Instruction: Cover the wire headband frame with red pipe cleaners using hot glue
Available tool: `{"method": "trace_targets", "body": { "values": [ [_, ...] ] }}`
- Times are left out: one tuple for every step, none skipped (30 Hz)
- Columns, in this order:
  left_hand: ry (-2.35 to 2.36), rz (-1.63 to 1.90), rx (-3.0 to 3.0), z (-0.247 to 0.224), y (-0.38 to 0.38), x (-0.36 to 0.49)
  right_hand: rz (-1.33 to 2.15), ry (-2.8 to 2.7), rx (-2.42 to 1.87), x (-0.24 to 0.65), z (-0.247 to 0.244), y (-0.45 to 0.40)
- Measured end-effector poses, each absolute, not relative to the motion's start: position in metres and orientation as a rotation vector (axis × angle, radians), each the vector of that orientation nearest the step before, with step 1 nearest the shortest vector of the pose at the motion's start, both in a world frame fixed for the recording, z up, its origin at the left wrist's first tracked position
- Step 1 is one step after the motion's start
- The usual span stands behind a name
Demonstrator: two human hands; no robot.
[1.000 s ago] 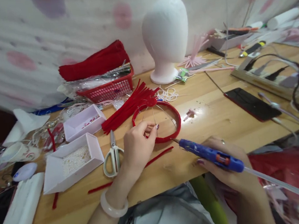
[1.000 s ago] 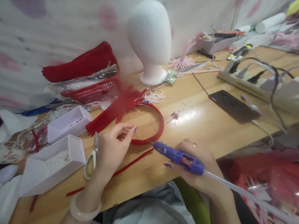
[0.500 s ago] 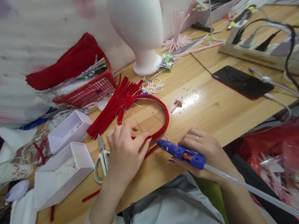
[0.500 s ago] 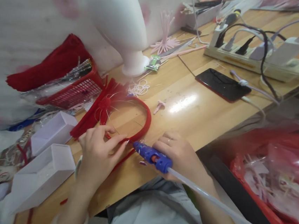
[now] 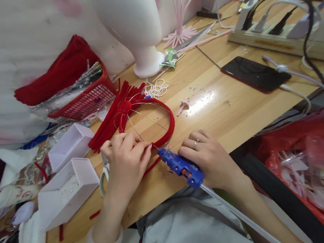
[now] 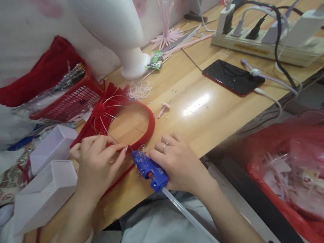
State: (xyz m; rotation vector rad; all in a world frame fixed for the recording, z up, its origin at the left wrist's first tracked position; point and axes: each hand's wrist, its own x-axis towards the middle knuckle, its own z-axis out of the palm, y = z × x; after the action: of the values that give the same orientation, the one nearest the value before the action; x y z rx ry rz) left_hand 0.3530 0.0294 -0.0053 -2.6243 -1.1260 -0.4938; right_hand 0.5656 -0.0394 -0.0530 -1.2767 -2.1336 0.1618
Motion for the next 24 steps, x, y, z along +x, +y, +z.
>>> {"method": "trace_targets", "body": {
  "values": [
    [-1.125,-0.5,-2.624,-0.0053,0.0296,0.3528,0.153,-2.133,-1.281,0.5653,-0.0535,-0.039],
    [-1.125,-0.506,-2.624,-0.0052,0.0298,0.3527,0.14,-2.129,-1.282,0.565,-0.0538,-0.0385],
    [-1.128,-0.511,-2.627,-0.0049,0.0299,0.3526,0.126,-2.124,-1.277,0.5647,-0.054,-0.0379],
    [-1.13,-0.513,-2.632,-0.0045,0.0299,0.3527,0.115,-2.121,-1.271,0.5643,-0.0541,-0.0372],
    [-1.131,-0.514,-2.637,-0.0041,0.03,0.3527,0.107,-2.118,-1.265,0.5639,-0.0541,-0.0364],
    [-1.132,-0.515,-2.643,-0.0037,0.03,0.3528,0.103,-2.119,-1.262,0.5635,-0.0541,-0.0357],
    [-1.131,-0.515,-2.648,-0.0032,0.0301,0.3528,0.1,-2.121,-1.26,0.5631,-0.0542,-0.0349],
    [-1.128,-0.514,-2.652,-0.0027,0.0302,0.3528,0.1,-2.125,-1.262,0.5627,-0.0545,-0.0342],
    [-1.125,-0.512,-2.653,-0.0022,0.0303,0.3528,0.1,-2.127,-1.27,0.5624,-0.0548,-0.0335],
    [-1.121,-0.508,-2.652,-0.0017,0.0305,0.3527,0.097,-2.124,-1.277,0.562,-0.0552,-0.0329],
    [-1.117,-0.503,-2.65,-0.0013,0.0306,0.3526,0.091,-2.116,-1.282,0.5617,-0.0556,-0.0324],
    [-1.114,-0.497,-2.649,-0.0008,0.0307,0.3526,0.083,-2.104,-1.285,0.5615,-0.056,-0.032],
    [-1.112,-0.492,-2.648,-0.0004,0.0308,0.3526,0.076,-2.095,-1.285,0.5614,-0.0561,-0.0316],
    [-1.111,-0.488,-2.649,0.0,0.0309,0.3527,0.069,-2.093,-1.283,0.5614,-0.056,-0.0313],
    [-1.111,-0.483,-2.651,0.0003,0.0309,0.3527,0.063,-2.098,-1.281,0.5615,-0.0556,-0.031],
    [-1.112,-0.479,-2.653,0.0005,0.0309,0.3527,0.06,-2.107,-1.282,0.5617,-0.0551,-0.0308],
    [-1.113,-0.475,-2.654,0.0005,0.031,0.3526,0.059,-2.118,-1.283,0.5619,-0.0546,-0.0306],
    [-1.113,-0.474,-2.654,0.0004,0.031,0.3525,0.057,-2.125,-1.284,0.562,-0.0541,-0.0304],
    [-1.111,-0.476,-2.652,0.0002,0.0311,0.3522,0.055,-2.128,-1.284,0.562,-0.0539,-0.0302],
    [-1.11,-0.481,-2.649,0.0,0.0312,0.3519,0.051,-2.127,-1.284,0.5618,-0.0539,-0.03],
    [-1.108,-0.486,-2.648,-0.0003,0.0314,0.3515,0.045,-2.123,-1.284,0.5614,-0.0542,-0.0298],
    [-1.105,-0.492,-2.65,-0.0006,0.0315,0.3512,0.036,-2.113,-1.287,0.5609,-0.0547,-0.0296],
    [-1.103,-0.496,-2.652,-0.0008,0.0317,0.351,0.027,-2.104,-1.291,0.5604,-0.0553,-0.0294],
    [-1.103,-0.499,-2.655,-0.0009,0.0318,0.3509,0.021,-2.099,-1.295,0.5599,-0.0558,-0.0292]
  ]
}}
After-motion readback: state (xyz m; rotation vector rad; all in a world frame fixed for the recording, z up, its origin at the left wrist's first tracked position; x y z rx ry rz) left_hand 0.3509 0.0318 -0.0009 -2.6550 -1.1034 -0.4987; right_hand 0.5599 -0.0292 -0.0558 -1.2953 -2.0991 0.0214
